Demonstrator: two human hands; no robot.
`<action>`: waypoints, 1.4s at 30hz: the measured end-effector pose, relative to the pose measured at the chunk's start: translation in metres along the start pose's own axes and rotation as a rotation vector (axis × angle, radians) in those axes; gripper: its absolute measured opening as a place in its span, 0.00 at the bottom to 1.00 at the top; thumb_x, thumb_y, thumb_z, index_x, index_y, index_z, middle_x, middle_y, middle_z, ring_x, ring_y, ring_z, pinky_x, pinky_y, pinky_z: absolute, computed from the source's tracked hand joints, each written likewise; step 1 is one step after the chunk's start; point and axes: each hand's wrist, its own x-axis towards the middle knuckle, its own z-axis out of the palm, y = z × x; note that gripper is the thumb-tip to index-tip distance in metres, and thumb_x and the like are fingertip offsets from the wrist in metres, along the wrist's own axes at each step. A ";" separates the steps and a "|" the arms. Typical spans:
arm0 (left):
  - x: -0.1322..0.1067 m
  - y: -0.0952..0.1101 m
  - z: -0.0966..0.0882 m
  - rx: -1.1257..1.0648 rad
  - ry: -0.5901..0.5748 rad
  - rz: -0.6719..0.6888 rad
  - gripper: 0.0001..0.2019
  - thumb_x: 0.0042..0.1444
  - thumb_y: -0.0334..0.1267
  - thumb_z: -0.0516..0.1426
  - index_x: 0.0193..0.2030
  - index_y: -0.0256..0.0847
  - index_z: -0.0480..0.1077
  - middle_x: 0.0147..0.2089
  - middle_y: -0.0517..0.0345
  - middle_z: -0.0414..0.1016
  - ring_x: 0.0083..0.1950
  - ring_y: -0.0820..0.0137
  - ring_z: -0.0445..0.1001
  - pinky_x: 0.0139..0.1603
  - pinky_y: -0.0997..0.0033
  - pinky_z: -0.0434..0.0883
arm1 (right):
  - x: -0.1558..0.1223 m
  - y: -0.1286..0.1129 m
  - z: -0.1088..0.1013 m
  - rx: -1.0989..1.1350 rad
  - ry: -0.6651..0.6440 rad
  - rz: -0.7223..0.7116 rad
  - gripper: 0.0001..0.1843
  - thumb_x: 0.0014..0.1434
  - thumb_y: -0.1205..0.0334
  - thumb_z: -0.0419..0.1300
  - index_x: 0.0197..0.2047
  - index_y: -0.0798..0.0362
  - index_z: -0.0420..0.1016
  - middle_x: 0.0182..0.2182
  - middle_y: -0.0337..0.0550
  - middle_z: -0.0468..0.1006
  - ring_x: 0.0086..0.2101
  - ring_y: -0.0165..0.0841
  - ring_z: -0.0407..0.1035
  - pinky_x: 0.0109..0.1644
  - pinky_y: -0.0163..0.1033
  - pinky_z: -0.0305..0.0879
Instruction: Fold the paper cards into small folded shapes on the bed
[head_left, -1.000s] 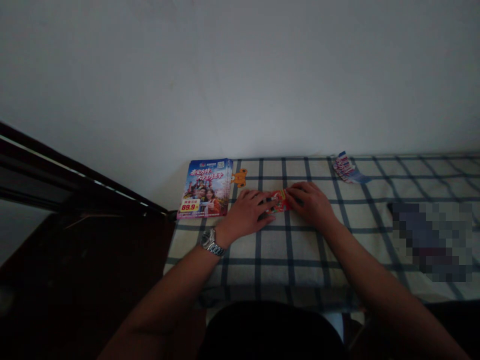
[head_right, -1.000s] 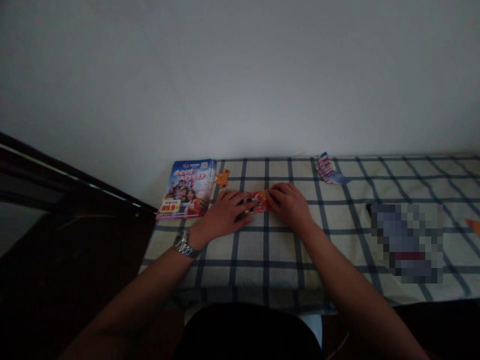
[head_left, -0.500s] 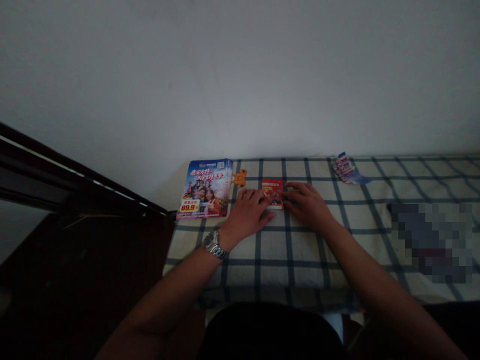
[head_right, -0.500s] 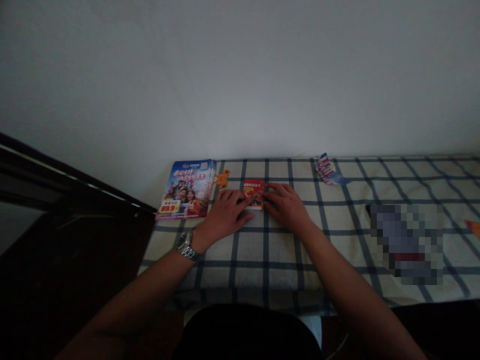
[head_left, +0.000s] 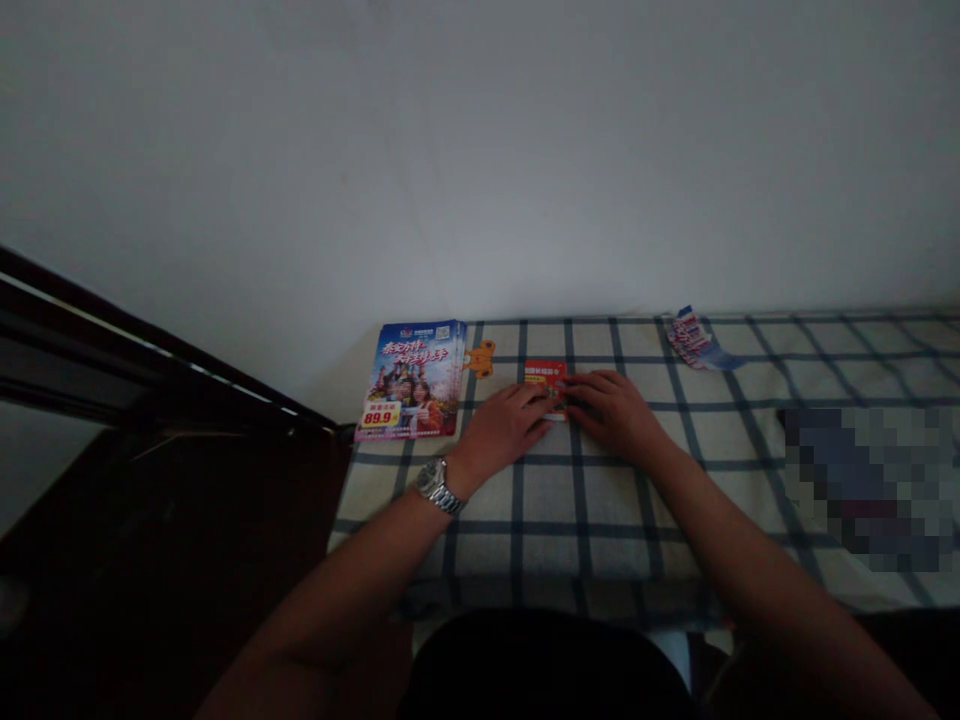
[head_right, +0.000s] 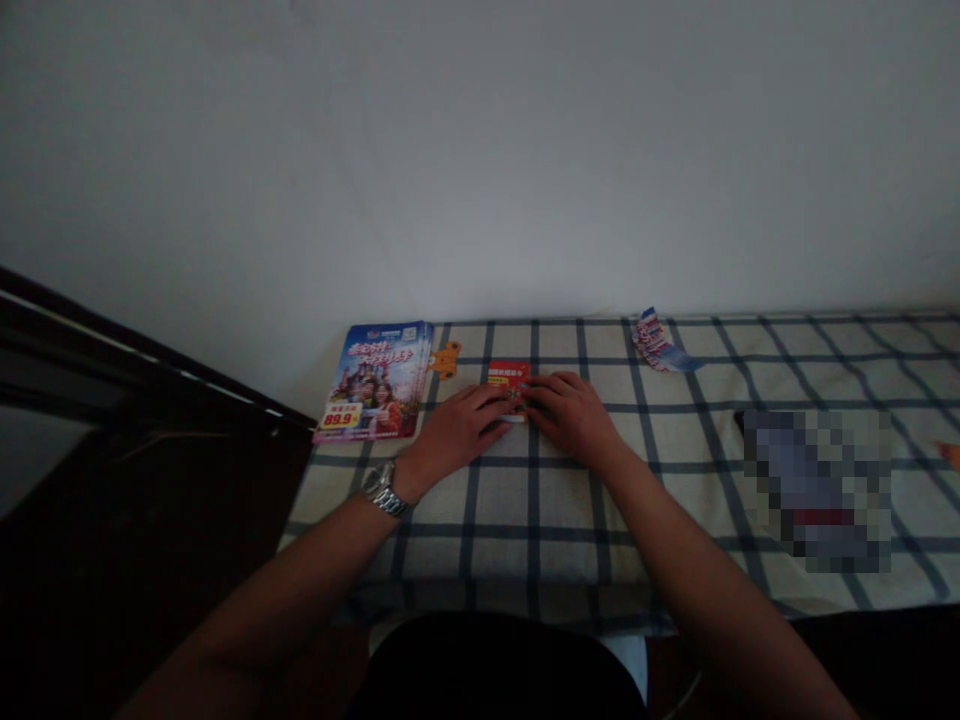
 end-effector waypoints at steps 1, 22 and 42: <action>0.001 0.000 0.001 0.004 0.007 -0.003 0.14 0.71 0.41 0.58 0.60 0.42 0.73 0.62 0.51 0.74 0.60 0.60 0.73 0.62 0.55 0.74 | 0.000 0.000 -0.001 0.014 0.006 0.000 0.15 0.68 0.60 0.63 0.57 0.46 0.79 0.57 0.46 0.81 0.54 0.47 0.72 0.60 0.57 0.70; 0.003 0.006 -0.006 0.007 0.121 -0.086 0.13 0.65 0.27 0.57 0.54 0.41 0.74 0.59 0.48 0.72 0.54 0.62 0.76 0.53 0.61 0.78 | -0.001 0.001 0.003 0.015 -0.011 0.006 0.11 0.66 0.62 0.66 0.50 0.42 0.84 0.55 0.46 0.80 0.53 0.47 0.73 0.58 0.56 0.69; -0.008 -0.013 -0.007 -0.037 0.056 -0.082 0.15 0.68 0.31 0.59 0.60 0.42 0.73 0.60 0.53 0.76 0.62 0.61 0.73 0.64 0.55 0.75 | 0.000 -0.003 -0.003 0.050 -0.062 0.048 0.09 0.65 0.56 0.67 0.48 0.45 0.80 0.59 0.44 0.80 0.57 0.47 0.72 0.60 0.57 0.67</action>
